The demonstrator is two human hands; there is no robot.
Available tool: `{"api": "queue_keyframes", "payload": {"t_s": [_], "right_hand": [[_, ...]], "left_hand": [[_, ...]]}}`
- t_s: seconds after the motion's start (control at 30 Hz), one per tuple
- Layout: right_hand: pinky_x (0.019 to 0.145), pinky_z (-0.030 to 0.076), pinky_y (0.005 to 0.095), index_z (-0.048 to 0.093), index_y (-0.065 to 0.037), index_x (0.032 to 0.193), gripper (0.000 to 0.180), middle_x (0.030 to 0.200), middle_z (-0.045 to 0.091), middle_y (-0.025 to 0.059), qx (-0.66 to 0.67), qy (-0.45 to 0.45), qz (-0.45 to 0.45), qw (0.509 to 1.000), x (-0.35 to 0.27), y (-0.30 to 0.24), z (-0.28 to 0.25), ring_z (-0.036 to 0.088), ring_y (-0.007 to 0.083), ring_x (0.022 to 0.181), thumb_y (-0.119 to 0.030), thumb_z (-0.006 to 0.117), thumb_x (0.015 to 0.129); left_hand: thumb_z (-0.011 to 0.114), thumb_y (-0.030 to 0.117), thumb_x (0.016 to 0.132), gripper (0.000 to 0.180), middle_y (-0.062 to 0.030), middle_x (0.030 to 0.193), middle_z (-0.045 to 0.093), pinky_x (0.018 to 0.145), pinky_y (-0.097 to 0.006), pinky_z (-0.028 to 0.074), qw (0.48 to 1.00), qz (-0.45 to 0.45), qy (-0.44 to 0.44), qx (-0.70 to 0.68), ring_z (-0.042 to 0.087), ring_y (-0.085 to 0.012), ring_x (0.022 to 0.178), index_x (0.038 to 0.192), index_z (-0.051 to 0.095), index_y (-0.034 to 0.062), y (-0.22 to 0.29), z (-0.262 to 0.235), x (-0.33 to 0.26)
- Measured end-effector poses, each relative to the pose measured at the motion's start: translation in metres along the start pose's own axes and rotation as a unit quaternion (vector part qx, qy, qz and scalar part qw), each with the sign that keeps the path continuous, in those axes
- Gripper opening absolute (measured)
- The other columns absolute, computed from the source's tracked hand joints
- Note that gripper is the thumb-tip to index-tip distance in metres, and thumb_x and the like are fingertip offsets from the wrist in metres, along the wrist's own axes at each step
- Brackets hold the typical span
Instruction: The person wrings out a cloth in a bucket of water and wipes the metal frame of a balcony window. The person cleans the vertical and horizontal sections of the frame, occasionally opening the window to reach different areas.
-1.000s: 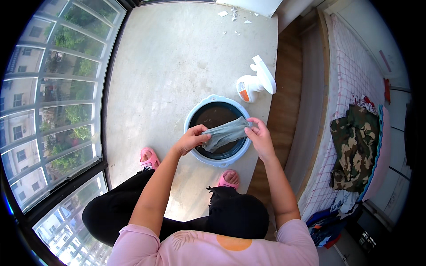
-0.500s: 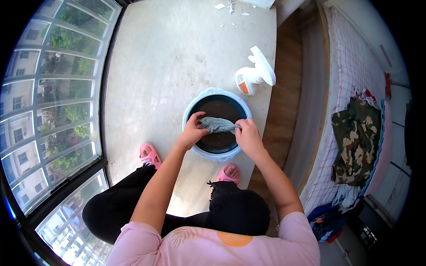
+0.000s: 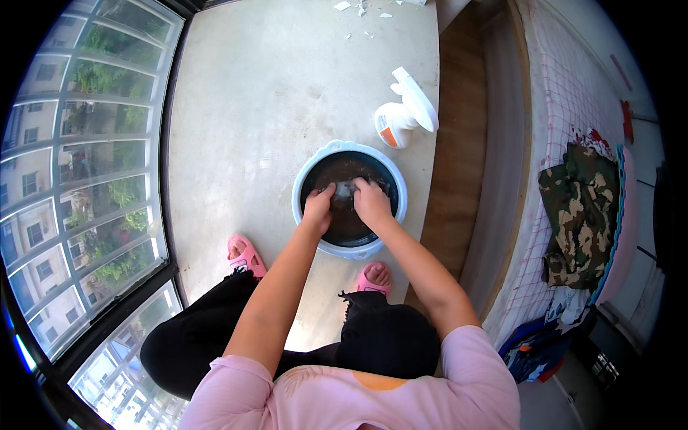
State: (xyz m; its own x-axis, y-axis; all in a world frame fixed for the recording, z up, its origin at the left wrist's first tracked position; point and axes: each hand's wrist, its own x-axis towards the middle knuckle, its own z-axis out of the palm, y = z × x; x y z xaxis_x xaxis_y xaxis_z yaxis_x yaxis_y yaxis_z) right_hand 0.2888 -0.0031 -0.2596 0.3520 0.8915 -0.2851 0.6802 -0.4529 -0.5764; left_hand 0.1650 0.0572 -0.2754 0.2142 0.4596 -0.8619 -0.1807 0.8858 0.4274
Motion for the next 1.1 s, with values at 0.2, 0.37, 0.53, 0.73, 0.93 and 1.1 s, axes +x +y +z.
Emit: {"api": "queue_keyframes", "payload": {"t_s": [0.2, 0.37, 0.53, 0.73, 0.93, 1.1], "right_hand": [[0.056, 0.049, 0.0426, 0.056, -0.008, 0.079, 0.012, 0.078, 0.054, 0.0146, 0.095, 0.013, -0.130, 0.987, -0.037, -0.066, -0.044, 0.058, 0.0333, 0.064, -0.019, 0.058, 0.082], [0.049, 0.047, 0.0410, 0.049, -0.006, 0.067, 0.024, 0.064, 0.056, 0.0104, 0.057, 0.154, -0.197, 0.967, -0.023, -0.055, -0.029, 0.058, 0.0312, 0.056, -0.020, 0.057, 0.085], [0.058, 0.050, 0.0421, 0.057, -0.005, 0.084, 0.013, 0.083, 0.060, 0.0125, 0.001, 0.060, -0.067, 0.996, -0.014, -0.018, -0.034, 0.062, 0.0331, 0.069, -0.017, 0.054, 0.087], [0.082, 0.049, 0.0367, 0.057, -0.002, 0.109, 0.027, 0.111, 0.058, 0.0170, 0.229, 0.031, -0.159, 0.960, -0.018, -0.013, -0.053, 0.060, 0.0306, 0.096, -0.001, 0.055, 0.082], [0.078, 0.049, 0.0340, 0.058, -0.003, 0.105, 0.033, 0.096, 0.058, 0.0145, 0.283, 0.012, -0.053, 0.957, -0.018, -0.005, -0.044, 0.060, 0.0287, 0.088, 0.004, 0.061, 0.073], [0.077, 0.048, 0.0334, 0.058, -0.004, 0.097, 0.028, 0.094, 0.057, 0.0127, 0.285, -0.015, -0.106, 0.953, -0.019, -0.013, -0.042, 0.057, 0.0290, 0.089, 0.000, 0.065, 0.071]], "left_hand": [[0.049, 0.034, 0.093, 0.031, -0.0106, 0.091, 0.065, 0.077, -0.035, 0.050, 0.931, -0.238, -0.232, -0.150, 0.062, -0.0222, 0.087, 0.096, 0.062, 0.0058, 0.020, 0.011, -0.006], [0.056, 0.019, 0.084, 0.010, -0.0063, 0.081, 0.061, 0.059, -0.034, 0.048, 0.963, -0.115, -0.217, -0.107, 0.059, -0.0196, 0.074, 0.078, 0.059, 0.0119, -0.008, -0.007, 0.009], [0.058, 0.013, 0.084, 0.020, 0.0011, 0.070, 0.047, 0.057, -0.029, 0.043, 0.998, -0.006, -0.033, 0.048, 0.047, -0.0129, 0.065, 0.070, 0.044, 0.0146, 0.017, 0.030, -0.041], [0.063, -0.001, 0.080, 0.021, -0.0005, 0.087, 0.052, 0.069, -0.023, 0.045, 0.967, 0.078, -0.201, 0.135, 0.052, -0.0096, 0.080, 0.096, 0.051, 0.0080, 0.032, 0.014, -0.050], [0.059, -0.013, 0.072, 0.035, -0.0043, 0.097, 0.053, 0.080, -0.023, 0.047, 0.917, 0.223, -0.158, 0.290, 0.055, -0.0116, 0.092, 0.101, 0.048, 0.0037, 0.033, 0.005, -0.049], [0.056, -0.014, 0.073, 0.030, -0.0042, 0.094, 0.055, 0.082, -0.024, 0.047, 0.882, 0.262, -0.204, 0.336, 0.056, -0.0121, 0.093, 0.097, 0.050, 0.0035, 0.043, 0.003, -0.067]]}}
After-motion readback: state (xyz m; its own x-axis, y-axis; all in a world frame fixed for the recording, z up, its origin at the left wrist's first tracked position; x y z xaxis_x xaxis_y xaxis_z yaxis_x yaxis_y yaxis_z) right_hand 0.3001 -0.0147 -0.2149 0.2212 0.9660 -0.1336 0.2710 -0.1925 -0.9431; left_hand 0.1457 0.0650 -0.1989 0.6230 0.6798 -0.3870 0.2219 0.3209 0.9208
